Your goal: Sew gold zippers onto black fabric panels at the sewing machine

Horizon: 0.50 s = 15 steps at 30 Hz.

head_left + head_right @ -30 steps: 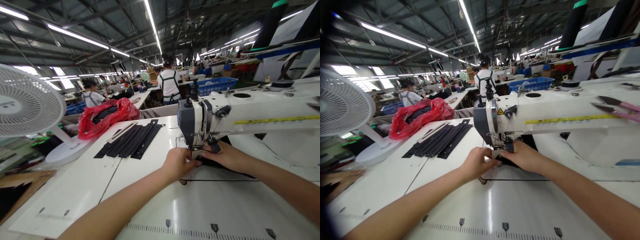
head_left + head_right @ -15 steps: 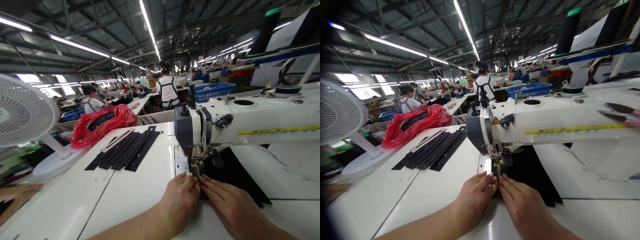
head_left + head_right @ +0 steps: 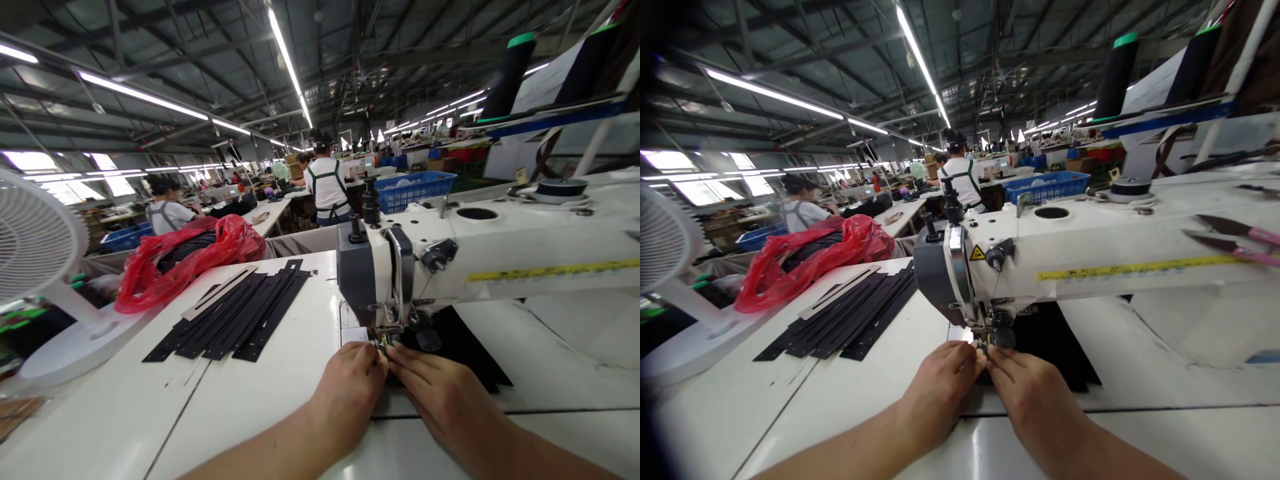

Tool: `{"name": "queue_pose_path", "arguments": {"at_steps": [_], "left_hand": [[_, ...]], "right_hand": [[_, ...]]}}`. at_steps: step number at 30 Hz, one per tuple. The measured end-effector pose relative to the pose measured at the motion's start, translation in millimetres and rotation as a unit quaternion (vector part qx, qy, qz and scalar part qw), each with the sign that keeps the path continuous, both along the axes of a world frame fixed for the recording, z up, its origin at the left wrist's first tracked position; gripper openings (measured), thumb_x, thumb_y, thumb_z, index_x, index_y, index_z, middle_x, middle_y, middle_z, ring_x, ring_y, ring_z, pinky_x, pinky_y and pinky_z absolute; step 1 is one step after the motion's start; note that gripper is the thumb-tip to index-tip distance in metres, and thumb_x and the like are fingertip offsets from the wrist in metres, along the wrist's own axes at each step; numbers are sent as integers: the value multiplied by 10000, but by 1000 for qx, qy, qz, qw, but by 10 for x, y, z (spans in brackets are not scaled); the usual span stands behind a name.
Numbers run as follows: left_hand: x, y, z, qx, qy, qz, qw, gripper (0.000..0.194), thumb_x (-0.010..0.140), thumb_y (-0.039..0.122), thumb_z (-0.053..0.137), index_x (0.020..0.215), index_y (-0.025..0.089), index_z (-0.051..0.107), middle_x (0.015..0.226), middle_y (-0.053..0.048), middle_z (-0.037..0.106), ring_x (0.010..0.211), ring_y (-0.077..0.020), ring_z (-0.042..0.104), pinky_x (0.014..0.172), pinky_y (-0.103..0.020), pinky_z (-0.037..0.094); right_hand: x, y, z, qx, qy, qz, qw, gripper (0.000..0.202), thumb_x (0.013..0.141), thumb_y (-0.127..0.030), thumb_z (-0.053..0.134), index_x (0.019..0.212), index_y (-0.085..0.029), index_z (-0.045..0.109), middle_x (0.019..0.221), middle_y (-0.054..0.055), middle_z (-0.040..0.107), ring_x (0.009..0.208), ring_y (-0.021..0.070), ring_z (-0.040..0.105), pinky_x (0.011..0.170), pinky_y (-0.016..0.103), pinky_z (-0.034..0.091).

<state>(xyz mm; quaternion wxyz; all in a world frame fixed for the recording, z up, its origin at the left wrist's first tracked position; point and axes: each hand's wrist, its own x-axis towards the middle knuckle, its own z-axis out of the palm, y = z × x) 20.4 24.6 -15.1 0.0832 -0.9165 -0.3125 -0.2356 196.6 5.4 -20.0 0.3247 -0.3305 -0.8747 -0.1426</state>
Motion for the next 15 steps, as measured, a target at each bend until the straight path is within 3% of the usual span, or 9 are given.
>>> {"name": "queue_pose_path", "arguments": {"at_steps": [5,8,11,15], "left_hand": [[-56,-13,31,-67,-48,5,997,183,865,130,424,866,130,606,824,-93,593,762,-198,582,696,-337,546],[-131,-113,63,-101,-94,2,991,177,861,152,460,944,146,616,992,-105,617,885,-195,613,829,-343,532],[-182,-179,48,-44,-89,-1,995,195,883,156,444,974,158,617,1068,-97,635,999,-217,605,968,-423,450],[-181,-138,14,13,-44,-20,999,233,914,141,385,954,138,615,1012,-97,665,973,-192,622,1012,-438,401]], "right_hand": [[1,22,2,1,-4,-12,1000,356,826,-6,367,1004,-112,657,1010,93,678,883,173,653,789,283,555],[28,-12,-49,34,-26,-31,999,318,847,-46,401,1046,-91,644,1073,120,651,960,203,629,820,320,548],[54,-43,-108,62,-55,-42,996,312,846,-41,406,1035,-81,651,1096,138,638,986,221,618,820,336,550],[67,-36,-91,64,-73,-42,994,370,829,14,344,996,-76,661,1063,129,653,952,200,633,798,304,557]]}}
